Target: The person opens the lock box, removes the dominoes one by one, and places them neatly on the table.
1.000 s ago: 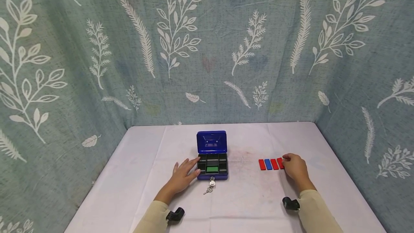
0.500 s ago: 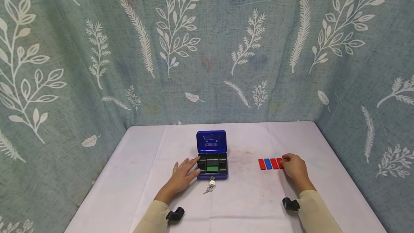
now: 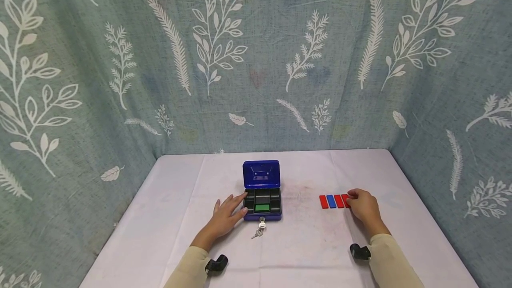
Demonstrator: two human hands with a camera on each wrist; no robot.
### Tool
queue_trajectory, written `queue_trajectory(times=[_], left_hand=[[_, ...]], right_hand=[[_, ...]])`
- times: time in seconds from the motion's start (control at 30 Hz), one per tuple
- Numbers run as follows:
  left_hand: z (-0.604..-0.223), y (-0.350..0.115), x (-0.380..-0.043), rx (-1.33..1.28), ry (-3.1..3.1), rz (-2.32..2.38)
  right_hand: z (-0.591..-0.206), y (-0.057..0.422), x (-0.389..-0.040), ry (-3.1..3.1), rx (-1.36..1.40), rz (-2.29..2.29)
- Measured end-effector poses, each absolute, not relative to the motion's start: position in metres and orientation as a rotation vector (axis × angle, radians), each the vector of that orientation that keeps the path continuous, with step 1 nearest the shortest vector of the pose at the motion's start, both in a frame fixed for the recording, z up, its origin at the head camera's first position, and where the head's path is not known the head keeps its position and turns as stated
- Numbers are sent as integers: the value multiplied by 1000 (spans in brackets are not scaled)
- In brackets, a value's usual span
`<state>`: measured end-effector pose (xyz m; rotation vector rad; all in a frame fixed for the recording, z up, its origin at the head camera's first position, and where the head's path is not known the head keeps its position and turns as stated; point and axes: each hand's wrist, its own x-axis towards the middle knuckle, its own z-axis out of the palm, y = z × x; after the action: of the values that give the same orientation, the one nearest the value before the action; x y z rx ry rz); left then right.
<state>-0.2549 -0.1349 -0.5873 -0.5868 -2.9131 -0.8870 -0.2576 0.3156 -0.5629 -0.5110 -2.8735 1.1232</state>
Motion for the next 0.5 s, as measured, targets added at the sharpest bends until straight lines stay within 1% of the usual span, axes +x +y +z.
queue_trajectory(times=[0.5], left_hand=[[-586, -135, -254, -595, -2905, -883]], right_hand=[[-549, 317, -252, -2856, -460, 1168]])
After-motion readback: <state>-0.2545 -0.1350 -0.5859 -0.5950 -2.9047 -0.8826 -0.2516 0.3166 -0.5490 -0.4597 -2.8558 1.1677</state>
